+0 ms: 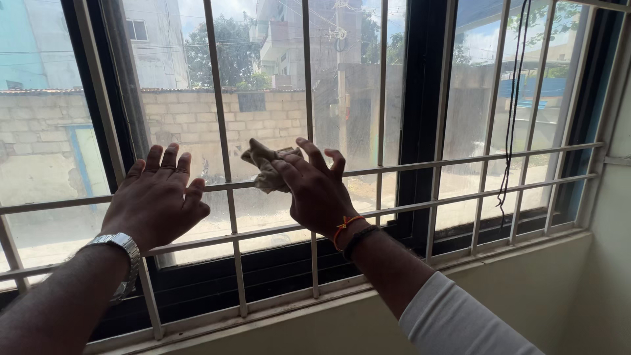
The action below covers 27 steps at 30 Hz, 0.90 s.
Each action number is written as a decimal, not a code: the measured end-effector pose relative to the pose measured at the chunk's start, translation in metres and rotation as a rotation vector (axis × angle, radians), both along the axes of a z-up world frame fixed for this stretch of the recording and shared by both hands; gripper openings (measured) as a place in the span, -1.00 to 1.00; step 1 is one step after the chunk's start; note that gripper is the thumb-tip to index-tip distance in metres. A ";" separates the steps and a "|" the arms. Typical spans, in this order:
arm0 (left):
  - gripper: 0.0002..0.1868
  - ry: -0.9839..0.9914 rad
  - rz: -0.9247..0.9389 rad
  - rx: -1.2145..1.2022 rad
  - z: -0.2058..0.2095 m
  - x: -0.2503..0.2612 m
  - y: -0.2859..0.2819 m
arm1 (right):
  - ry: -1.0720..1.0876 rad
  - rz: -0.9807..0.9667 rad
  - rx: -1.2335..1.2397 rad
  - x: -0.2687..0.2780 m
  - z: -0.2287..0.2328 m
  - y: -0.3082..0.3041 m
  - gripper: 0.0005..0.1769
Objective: The person wipes the horizontal bars and vertical frame of a window using a cloth, then folds the cloth.
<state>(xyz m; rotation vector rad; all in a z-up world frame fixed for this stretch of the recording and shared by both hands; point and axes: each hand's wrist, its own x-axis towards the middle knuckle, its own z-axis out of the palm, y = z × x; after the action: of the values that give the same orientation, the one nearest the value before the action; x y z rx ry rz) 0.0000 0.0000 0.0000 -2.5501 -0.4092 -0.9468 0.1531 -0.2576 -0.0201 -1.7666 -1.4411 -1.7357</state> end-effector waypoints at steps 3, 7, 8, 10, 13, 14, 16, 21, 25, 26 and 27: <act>-0.20 -0.053 -0.005 0.009 -0.006 -0.003 -0.005 | 0.066 -0.062 0.083 0.005 0.004 -0.016 -0.48; -0.19 -0.094 -0.012 -0.060 -0.013 -0.010 -0.019 | 0.185 -0.013 0.097 -0.005 0.005 -0.011 -0.58; -0.24 -0.063 0.018 -0.114 -0.013 -0.012 -0.022 | 0.288 0.016 0.133 -0.010 0.007 -0.004 -0.59; -0.26 -0.058 0.018 -0.132 -0.010 -0.014 -0.027 | 0.420 0.077 0.103 -0.020 0.010 0.016 -0.67; -0.32 -0.066 0.029 -0.177 -0.010 -0.014 -0.033 | 0.502 0.218 0.085 -0.041 0.006 0.057 -0.69; -0.35 -0.079 0.034 -0.202 -0.010 -0.015 -0.033 | 0.450 0.293 0.101 -0.045 0.005 0.065 -0.64; -0.38 -0.095 0.016 -0.192 -0.012 -0.017 -0.032 | 0.420 0.289 0.033 -0.039 0.006 0.061 -0.65; -0.38 -0.073 0.012 -0.213 -0.011 -0.019 -0.031 | 0.183 0.033 -0.133 -0.011 0.015 0.019 -0.67; -0.38 -0.107 -0.008 -0.204 -0.010 -0.017 -0.035 | 0.155 -0.013 -0.072 -0.005 0.016 -0.006 -0.73; -0.33 -0.104 0.011 -0.194 -0.008 -0.016 -0.037 | 0.158 -0.011 -0.073 -0.009 0.016 0.000 -0.73; -0.33 -0.096 0.011 -0.203 -0.009 -0.014 -0.041 | 0.283 -0.018 -0.003 -0.017 0.013 0.010 -0.81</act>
<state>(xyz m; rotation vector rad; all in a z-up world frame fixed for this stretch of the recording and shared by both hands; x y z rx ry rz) -0.0143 -0.0407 -0.0087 -2.6855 -0.5736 -1.0764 0.1359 -0.2476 -0.0067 -1.9390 -1.3117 -1.4210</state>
